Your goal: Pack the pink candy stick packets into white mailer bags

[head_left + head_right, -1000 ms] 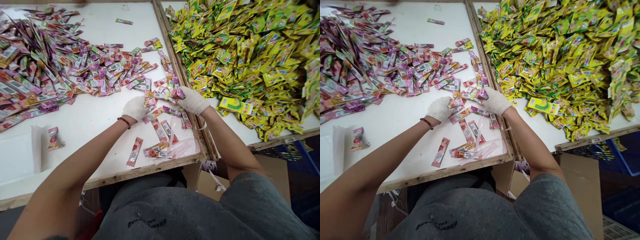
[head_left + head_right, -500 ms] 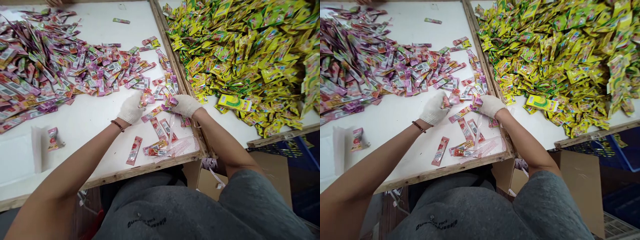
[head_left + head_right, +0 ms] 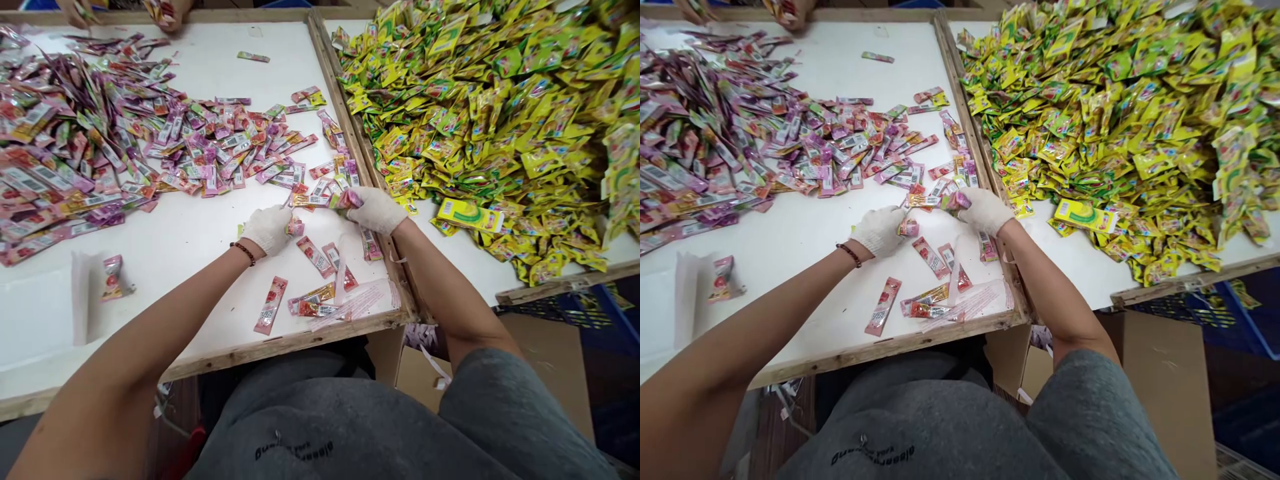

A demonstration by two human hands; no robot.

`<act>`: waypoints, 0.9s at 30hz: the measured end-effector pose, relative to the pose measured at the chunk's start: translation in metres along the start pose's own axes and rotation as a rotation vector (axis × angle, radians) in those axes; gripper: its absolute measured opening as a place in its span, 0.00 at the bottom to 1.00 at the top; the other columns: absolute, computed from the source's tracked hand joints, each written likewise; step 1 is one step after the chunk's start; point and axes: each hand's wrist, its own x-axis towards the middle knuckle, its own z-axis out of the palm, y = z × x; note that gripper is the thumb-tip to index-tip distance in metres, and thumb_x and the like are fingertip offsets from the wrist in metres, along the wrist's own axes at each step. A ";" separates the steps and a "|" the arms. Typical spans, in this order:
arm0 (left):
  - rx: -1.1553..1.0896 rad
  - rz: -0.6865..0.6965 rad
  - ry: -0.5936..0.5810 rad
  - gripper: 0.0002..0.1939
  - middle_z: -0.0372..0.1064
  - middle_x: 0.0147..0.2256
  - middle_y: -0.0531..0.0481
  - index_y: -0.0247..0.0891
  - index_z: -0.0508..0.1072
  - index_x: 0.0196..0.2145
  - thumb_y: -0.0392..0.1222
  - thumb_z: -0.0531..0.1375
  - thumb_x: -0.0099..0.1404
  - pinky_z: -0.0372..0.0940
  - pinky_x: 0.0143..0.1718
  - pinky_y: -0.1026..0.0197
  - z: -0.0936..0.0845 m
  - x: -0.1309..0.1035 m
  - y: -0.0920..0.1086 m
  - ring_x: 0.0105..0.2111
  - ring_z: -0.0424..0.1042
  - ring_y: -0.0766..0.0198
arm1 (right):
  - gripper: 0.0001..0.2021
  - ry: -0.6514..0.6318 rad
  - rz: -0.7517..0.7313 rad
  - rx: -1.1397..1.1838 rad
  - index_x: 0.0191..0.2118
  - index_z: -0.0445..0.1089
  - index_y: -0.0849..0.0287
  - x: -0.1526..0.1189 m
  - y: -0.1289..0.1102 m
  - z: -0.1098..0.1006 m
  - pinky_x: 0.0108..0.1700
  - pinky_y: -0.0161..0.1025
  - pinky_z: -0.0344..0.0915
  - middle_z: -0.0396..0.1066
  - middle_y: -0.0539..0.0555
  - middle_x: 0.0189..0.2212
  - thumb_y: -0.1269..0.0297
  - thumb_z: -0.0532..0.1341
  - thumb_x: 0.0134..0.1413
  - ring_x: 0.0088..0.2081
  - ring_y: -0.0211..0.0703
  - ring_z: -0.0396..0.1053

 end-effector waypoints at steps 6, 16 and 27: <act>-0.162 -0.075 0.047 0.18 0.78 0.45 0.43 0.41 0.71 0.53 0.39 0.59 0.65 0.66 0.40 0.56 -0.011 -0.007 -0.009 0.42 0.76 0.54 | 0.19 0.079 -0.020 0.125 0.52 0.70 0.60 0.020 0.007 -0.011 0.44 0.42 0.69 0.77 0.55 0.41 0.60 0.65 0.56 0.39 0.48 0.71; 0.142 0.633 0.065 0.13 0.77 0.43 0.40 0.37 0.78 0.41 0.28 0.54 0.69 0.62 0.49 0.51 0.022 -0.031 0.044 0.44 0.75 0.54 | 0.16 -0.194 -0.200 -0.398 0.54 0.74 0.62 0.053 -0.053 0.031 0.48 0.43 0.63 0.77 0.67 0.52 0.67 0.56 0.64 0.52 0.57 0.74; 0.033 0.246 0.175 0.16 0.72 0.49 0.37 0.36 0.71 0.52 0.32 0.52 0.70 0.65 0.49 0.51 0.000 -0.005 -0.005 0.48 0.74 0.49 | 0.21 -0.055 -0.216 -0.445 0.59 0.72 0.61 0.064 -0.035 -0.006 0.50 0.48 0.60 0.77 0.68 0.51 0.61 0.56 0.65 0.51 0.62 0.72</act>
